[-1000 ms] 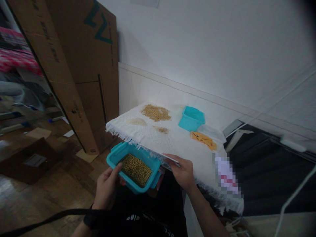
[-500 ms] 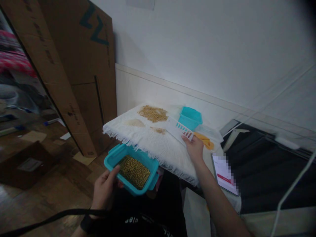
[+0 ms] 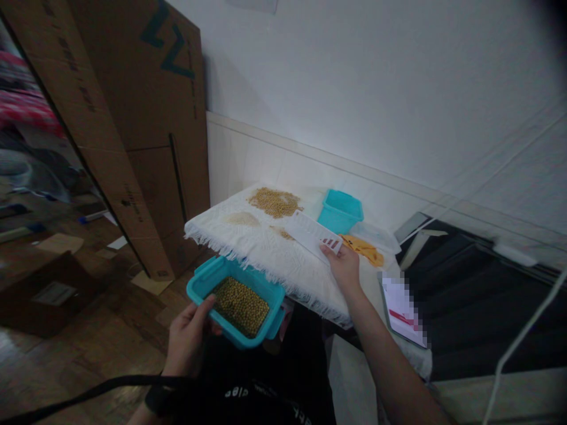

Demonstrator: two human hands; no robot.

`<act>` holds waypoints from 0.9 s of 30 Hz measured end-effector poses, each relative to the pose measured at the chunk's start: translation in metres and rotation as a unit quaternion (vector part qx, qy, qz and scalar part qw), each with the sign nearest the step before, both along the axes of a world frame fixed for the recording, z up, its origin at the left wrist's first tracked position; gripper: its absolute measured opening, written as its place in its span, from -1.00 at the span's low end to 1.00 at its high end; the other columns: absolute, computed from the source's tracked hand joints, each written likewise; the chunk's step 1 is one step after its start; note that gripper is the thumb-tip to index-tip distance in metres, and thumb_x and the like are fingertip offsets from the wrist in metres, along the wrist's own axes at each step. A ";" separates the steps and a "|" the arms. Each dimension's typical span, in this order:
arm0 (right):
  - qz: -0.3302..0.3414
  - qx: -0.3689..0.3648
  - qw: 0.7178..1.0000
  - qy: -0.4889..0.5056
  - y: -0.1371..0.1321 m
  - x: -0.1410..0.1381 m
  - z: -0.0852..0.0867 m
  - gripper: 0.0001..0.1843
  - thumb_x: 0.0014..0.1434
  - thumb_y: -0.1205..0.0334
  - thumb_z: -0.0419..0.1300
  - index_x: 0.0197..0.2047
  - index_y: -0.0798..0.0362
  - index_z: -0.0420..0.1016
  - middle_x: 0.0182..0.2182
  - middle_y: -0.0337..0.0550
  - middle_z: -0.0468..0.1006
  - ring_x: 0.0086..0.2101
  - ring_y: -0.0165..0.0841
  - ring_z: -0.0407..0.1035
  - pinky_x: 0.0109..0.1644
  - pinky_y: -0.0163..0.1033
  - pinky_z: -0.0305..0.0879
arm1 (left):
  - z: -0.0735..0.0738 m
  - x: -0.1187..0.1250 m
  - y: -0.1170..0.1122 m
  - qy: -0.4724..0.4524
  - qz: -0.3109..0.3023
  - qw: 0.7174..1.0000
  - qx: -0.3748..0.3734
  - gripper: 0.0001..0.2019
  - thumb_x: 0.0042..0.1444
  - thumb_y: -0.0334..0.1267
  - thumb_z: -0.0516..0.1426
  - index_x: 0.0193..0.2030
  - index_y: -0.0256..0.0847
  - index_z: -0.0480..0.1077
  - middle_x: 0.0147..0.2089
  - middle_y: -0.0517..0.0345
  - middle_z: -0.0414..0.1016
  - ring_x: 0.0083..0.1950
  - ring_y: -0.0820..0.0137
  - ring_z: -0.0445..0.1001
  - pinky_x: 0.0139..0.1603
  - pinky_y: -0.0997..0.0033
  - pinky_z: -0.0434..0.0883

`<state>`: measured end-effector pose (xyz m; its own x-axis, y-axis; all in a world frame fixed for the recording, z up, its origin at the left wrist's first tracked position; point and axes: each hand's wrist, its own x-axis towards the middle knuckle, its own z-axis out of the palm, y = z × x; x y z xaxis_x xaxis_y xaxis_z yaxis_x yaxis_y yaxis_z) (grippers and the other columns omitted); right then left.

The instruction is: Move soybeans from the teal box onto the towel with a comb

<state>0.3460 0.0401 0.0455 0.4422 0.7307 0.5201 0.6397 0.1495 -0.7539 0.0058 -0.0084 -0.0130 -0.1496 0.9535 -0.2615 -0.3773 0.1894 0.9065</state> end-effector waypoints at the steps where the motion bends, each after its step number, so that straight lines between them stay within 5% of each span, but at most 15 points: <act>1: 0.003 -0.001 1.000 0.001 0.000 -0.001 0.000 -0.59 0.07 -0.10 0.26 -0.22 0.07 0.67 -0.25 -0.04 0.69 -0.20 -0.09 0.56 -0.08 -0.05 0.44 | 0.001 0.000 0.000 0.002 -0.003 1.000 0.000 -0.65 -0.11 -0.03 0.35 -0.61 -0.20 0.37 -0.69 0.30 0.35 -0.67 0.48 0.30 -0.63 0.50 0.28; 27: 0.023 -0.009 1.000 0.000 -0.008 -0.008 0.004 -0.60 0.04 -0.11 0.29 -0.28 0.07 0.67 -0.31 -0.03 0.69 -0.27 -0.11 0.57 -0.17 -0.07 0.47 | 0.005 0.002 -0.001 0.018 0.003 1.000 0.006 -0.64 -0.13 -0.01 0.34 -0.62 -0.22 0.37 -0.71 0.28 0.34 -0.68 0.49 0.30 -0.64 0.47 0.27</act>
<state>0.3378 0.0317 0.0495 0.4080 0.7594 0.5069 0.6319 0.1659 -0.7571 0.0074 -0.0096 -0.0078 -0.1645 0.9554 -0.2451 -0.3453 0.1770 0.9217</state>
